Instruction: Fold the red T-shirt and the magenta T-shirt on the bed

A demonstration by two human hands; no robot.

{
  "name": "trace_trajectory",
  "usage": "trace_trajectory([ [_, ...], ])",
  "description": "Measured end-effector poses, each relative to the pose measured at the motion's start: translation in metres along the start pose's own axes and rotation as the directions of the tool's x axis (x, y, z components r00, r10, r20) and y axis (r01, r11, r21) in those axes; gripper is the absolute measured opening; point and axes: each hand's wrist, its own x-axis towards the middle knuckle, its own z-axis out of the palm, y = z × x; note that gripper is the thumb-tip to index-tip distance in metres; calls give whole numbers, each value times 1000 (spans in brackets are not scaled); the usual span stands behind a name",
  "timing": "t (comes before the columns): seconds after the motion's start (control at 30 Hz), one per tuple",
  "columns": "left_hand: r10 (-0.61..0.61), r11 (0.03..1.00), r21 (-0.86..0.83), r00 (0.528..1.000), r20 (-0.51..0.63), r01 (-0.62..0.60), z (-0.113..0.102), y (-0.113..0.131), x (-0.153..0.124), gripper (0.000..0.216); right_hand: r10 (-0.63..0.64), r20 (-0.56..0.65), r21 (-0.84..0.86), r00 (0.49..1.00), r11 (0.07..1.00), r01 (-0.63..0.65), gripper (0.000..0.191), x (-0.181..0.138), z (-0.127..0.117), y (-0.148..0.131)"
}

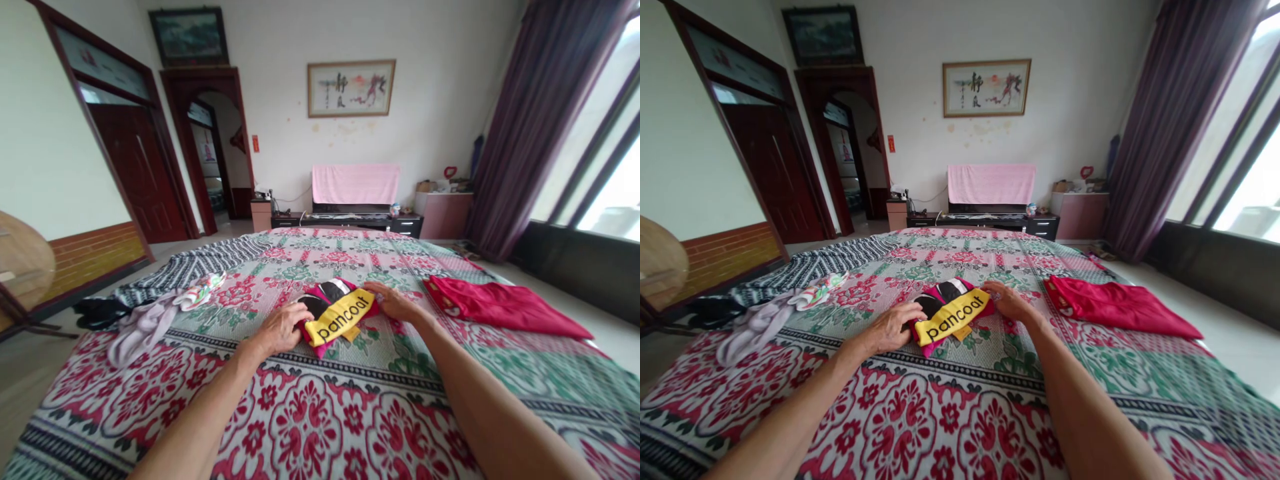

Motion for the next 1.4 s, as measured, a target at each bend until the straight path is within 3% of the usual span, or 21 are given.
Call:
trace_trajectory([
  [0.13, 13, 1000, -11, 1000, -17, -13, 2, 1, 3, 36, 39, 79, 28, 996, 999, -41, 63, -3, 4, -10],
  [0.3, 7, 1000, -17, 999, -37, -8, 5, 0, 4, 30, 67, 154, 36, 986, 997, -74, 61, -3, 3, -15],
  [0.5, -4, 1000, -14, 998, -60, 3, 7, -2, 4, 31, 76, 87, 45, 993, 996, -80, 77, -2, 5, -12],
  [0.73, -32, 997, -67, 996, -79, 27, 8, -3, 3, 30, 29, 179, 146, 983, 988, -56, 45, -2, 3, -16],
  [0.93, -128, 962, -259, 980, -150, 86, 7, -4, 1, 27, 39, 83, 163, 996, 985, -52, 30, -2, 4, -21],
  [1.2, -443, 795, -546, 867, -227, 264, -11, -1, 2, 27, 67, -72, 123, 995, 991, -58, 27, 6, -3, -61],
  [1.27, -513, 699, -662, 834, -202, 270, -15, 3, 5, 27, 82, -98, 152, 992, 986, -66, 25, 8, -5, -68],
  [1.4, -637, 406, -876, 768, -66, 261, -18, 9, 11, 25, 161, -67, 408, 985, 905, -120, 23, 11, -1, -72],
])
